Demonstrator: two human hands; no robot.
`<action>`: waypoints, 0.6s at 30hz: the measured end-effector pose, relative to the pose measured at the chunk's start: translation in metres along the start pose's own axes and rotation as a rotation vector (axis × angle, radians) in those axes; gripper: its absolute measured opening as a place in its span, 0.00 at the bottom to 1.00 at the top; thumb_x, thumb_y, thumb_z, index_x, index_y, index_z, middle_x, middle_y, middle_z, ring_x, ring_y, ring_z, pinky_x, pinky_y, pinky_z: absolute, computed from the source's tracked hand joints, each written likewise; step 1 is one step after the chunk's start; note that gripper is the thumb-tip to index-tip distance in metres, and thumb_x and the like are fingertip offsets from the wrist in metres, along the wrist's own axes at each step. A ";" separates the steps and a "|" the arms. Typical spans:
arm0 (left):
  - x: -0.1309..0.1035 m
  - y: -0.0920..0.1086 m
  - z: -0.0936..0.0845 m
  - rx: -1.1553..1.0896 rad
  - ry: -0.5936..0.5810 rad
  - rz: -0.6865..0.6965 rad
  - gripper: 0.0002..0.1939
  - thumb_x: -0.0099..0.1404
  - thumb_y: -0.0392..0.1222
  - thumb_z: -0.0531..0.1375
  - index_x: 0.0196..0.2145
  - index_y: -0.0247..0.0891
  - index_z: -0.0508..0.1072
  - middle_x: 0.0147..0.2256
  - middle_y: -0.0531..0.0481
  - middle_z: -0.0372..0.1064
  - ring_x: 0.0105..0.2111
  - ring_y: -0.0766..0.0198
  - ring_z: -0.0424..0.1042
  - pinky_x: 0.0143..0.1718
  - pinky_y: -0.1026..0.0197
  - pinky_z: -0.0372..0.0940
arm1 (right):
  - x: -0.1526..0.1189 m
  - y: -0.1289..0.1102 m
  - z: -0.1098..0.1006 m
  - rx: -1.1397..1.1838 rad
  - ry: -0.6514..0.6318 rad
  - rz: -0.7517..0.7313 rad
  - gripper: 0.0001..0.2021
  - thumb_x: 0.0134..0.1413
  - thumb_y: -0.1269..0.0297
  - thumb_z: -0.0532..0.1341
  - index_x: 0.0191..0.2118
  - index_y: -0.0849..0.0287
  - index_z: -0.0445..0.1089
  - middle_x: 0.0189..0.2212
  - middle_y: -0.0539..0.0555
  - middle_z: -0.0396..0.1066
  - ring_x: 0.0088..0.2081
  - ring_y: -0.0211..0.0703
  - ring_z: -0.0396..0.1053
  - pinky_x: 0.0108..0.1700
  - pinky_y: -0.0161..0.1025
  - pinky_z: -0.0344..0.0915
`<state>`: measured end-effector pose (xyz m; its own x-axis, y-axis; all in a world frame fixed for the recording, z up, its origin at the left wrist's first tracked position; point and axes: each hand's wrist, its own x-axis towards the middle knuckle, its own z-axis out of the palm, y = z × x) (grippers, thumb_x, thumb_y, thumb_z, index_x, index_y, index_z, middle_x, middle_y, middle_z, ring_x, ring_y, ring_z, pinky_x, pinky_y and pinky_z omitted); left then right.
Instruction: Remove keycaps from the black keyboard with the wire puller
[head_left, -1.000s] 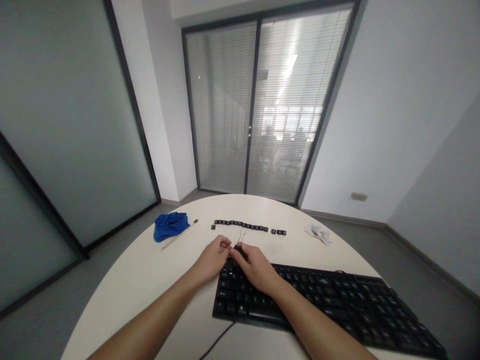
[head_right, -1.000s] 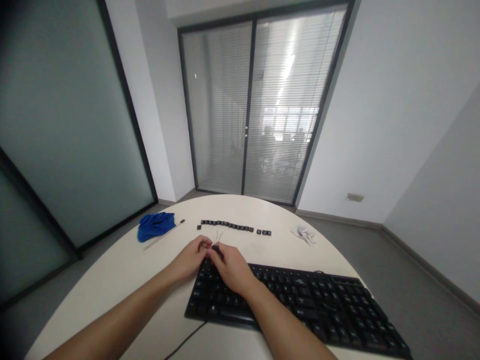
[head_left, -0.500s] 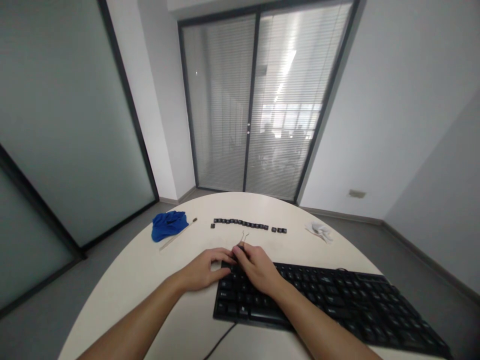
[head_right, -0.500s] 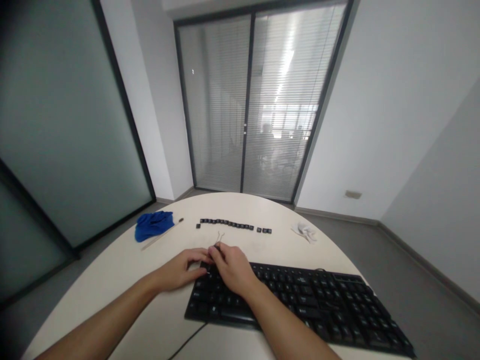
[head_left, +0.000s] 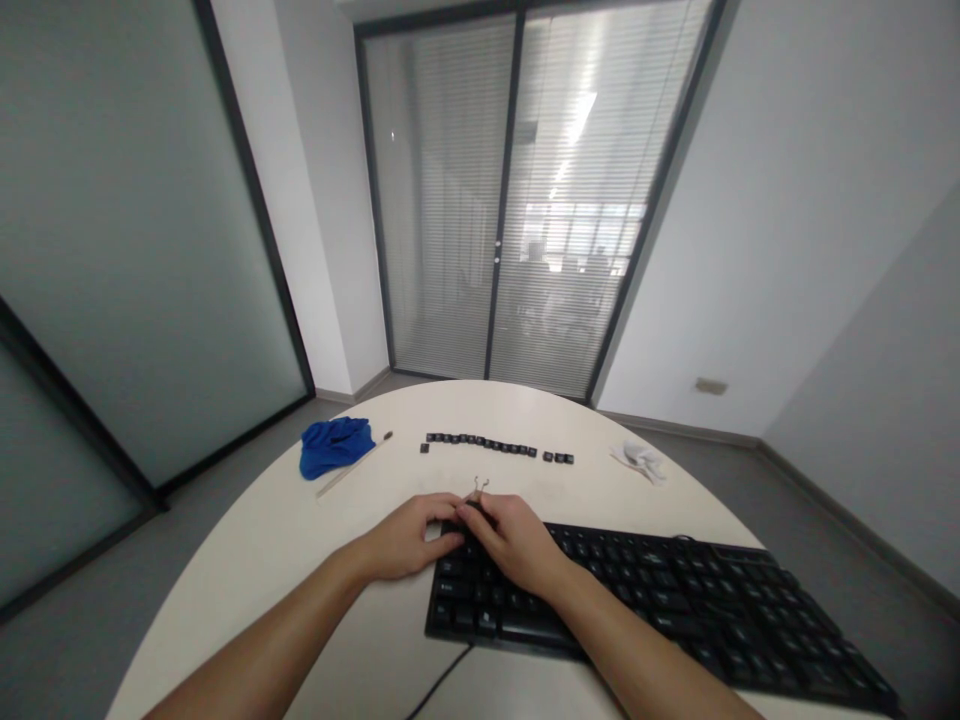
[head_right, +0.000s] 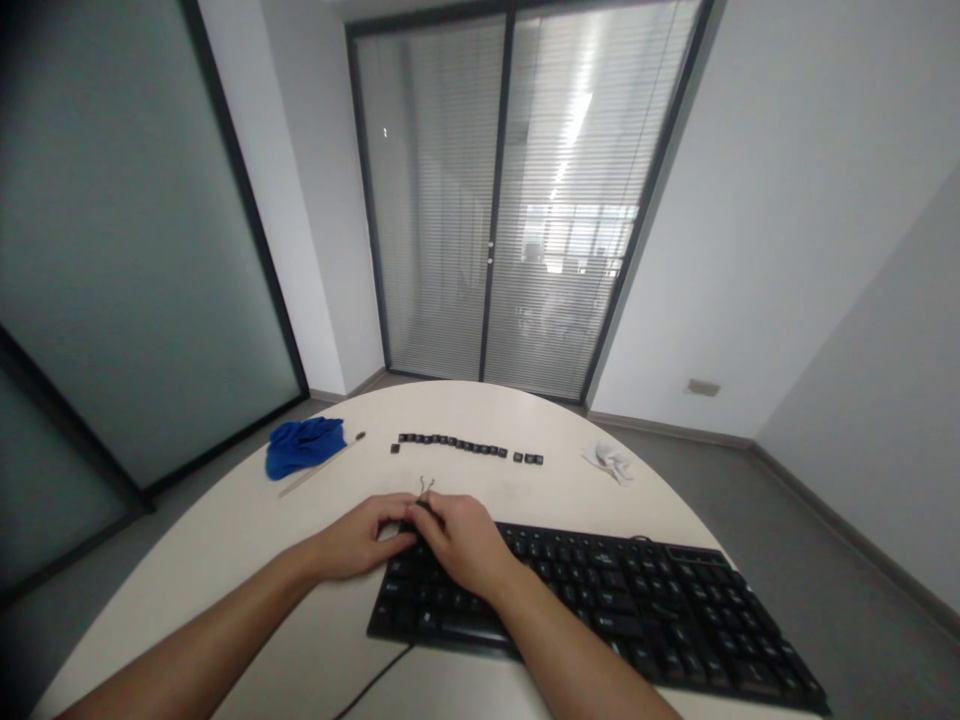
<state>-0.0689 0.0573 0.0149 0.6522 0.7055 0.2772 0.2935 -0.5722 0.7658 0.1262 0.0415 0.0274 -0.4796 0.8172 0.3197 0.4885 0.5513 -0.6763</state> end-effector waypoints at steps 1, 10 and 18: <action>0.000 0.000 0.000 0.006 0.001 -0.005 0.12 0.63 0.38 0.59 0.44 0.41 0.77 0.48 0.47 0.73 0.49 0.57 0.70 0.56 0.57 0.59 | 0.000 0.000 0.000 0.020 0.010 0.006 0.16 0.66 0.57 0.50 0.33 0.57 0.70 0.29 0.52 0.74 0.32 0.41 0.69 0.37 0.34 0.61; 0.000 0.002 0.005 0.079 0.047 -0.017 0.10 0.64 0.38 0.58 0.41 0.40 0.77 0.46 0.47 0.74 0.48 0.57 0.70 0.53 0.58 0.60 | 0.002 0.005 0.002 0.115 0.028 0.038 0.16 0.68 0.57 0.48 0.33 0.58 0.67 0.29 0.51 0.71 0.32 0.40 0.67 0.38 0.35 0.61; 0.005 0.003 0.014 0.084 0.143 -0.100 0.12 0.67 0.42 0.55 0.44 0.41 0.76 0.44 0.47 0.75 0.45 0.57 0.71 0.51 0.58 0.61 | 0.005 0.006 -0.001 0.243 0.164 0.139 0.18 0.67 0.53 0.47 0.33 0.58 0.67 0.19 0.45 0.57 0.24 0.37 0.59 0.30 0.33 0.57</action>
<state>-0.0548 0.0527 0.0105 0.5128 0.8094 0.2862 0.4128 -0.5248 0.7444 0.1272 0.0493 0.0258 -0.2868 0.9091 0.3022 0.3435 0.3920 -0.8534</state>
